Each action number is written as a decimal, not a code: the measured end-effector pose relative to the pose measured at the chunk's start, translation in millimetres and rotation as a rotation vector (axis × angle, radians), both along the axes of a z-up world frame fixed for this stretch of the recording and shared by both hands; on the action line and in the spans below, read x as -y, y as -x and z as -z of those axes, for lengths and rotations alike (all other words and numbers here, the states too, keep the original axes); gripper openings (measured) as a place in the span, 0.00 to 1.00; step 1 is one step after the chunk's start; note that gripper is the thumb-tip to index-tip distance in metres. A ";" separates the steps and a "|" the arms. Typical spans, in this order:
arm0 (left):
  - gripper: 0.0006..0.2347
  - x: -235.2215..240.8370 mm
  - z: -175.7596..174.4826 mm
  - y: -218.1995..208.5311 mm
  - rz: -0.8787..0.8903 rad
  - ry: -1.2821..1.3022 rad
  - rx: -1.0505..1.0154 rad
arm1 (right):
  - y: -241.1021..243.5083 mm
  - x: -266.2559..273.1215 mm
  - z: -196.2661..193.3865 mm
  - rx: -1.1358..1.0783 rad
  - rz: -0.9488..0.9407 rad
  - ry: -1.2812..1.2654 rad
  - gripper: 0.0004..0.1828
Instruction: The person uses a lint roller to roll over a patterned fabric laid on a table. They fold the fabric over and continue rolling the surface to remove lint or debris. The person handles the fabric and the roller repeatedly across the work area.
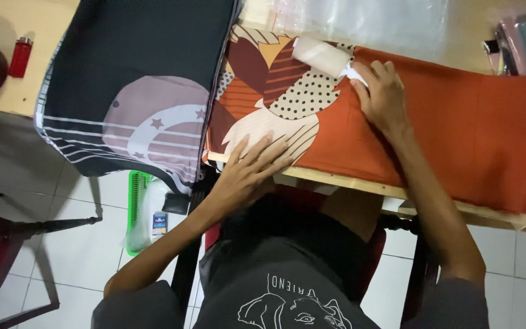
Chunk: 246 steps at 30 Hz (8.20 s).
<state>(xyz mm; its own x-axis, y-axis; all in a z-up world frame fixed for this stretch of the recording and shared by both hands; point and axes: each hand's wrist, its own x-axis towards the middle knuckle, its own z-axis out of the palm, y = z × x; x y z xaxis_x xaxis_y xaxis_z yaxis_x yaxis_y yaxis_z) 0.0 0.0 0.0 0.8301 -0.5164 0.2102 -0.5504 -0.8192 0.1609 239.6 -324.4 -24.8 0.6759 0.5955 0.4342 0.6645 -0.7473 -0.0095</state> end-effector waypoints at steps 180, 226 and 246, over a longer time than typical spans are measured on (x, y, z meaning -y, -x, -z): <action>0.50 52.1 -20.1 -221.6 0.242 0.069 -0.108 | 105.1 94.0 -58.4 -0.220 0.853 -0.523 0.15; 0.50 53.9 -17.0 -221.7 0.207 0.059 -0.100 | 125.3 28.4 -70.7 -0.242 0.942 -0.575 0.13; 0.50 52.2 -10.6 -222.0 0.230 0.087 -0.053 | 158.9 2.3 -46.8 -0.286 0.679 -0.588 0.11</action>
